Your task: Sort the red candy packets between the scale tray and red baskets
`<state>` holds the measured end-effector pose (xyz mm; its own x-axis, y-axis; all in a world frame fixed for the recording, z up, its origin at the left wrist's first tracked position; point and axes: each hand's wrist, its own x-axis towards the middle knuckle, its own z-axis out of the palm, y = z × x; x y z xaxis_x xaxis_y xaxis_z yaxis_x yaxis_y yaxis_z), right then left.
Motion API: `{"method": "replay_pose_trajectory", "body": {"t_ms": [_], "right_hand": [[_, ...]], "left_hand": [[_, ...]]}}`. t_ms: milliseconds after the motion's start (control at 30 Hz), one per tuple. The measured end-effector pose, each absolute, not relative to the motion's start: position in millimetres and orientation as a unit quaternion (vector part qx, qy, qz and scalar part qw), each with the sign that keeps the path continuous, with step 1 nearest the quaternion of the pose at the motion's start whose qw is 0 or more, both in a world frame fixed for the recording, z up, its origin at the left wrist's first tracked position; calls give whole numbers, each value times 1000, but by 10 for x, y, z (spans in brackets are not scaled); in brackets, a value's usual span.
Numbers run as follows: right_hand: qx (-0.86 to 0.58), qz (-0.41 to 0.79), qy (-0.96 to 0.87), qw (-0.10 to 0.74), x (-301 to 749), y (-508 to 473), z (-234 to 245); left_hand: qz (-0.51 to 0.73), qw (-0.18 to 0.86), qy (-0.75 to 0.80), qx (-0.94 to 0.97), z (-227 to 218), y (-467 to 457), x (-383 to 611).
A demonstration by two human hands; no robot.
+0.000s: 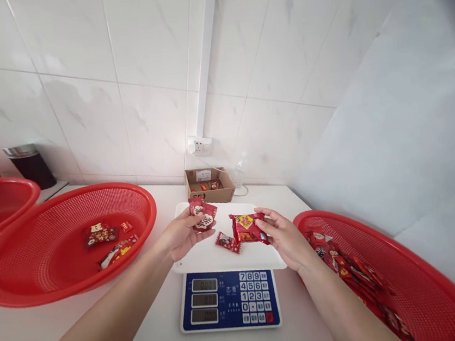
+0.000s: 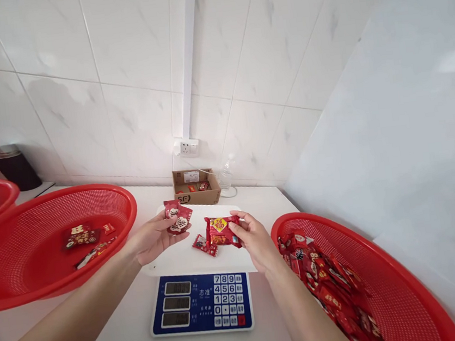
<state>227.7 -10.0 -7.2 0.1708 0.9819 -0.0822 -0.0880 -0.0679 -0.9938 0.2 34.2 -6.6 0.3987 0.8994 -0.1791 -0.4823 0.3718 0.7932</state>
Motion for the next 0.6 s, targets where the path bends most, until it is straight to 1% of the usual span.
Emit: {"method": "replay_pose_trajectory", "body": {"t_ms": [200,333,433,600], "right_hand": [[-588,432,-400,554,2492,-55,-326],[-603,400,-382,575,2535,5,-398],[-609,389,-365,587,2534,48,-411],[-601,396,-366,590,2475,119,-454]], "left_hand": [[471,729,359,342,-166,333,-175],[485,714,366,348,-168,302,-227],[484,708,368,359,-157,281,-248],[447,721,368,381,-158,233,-226]]}}
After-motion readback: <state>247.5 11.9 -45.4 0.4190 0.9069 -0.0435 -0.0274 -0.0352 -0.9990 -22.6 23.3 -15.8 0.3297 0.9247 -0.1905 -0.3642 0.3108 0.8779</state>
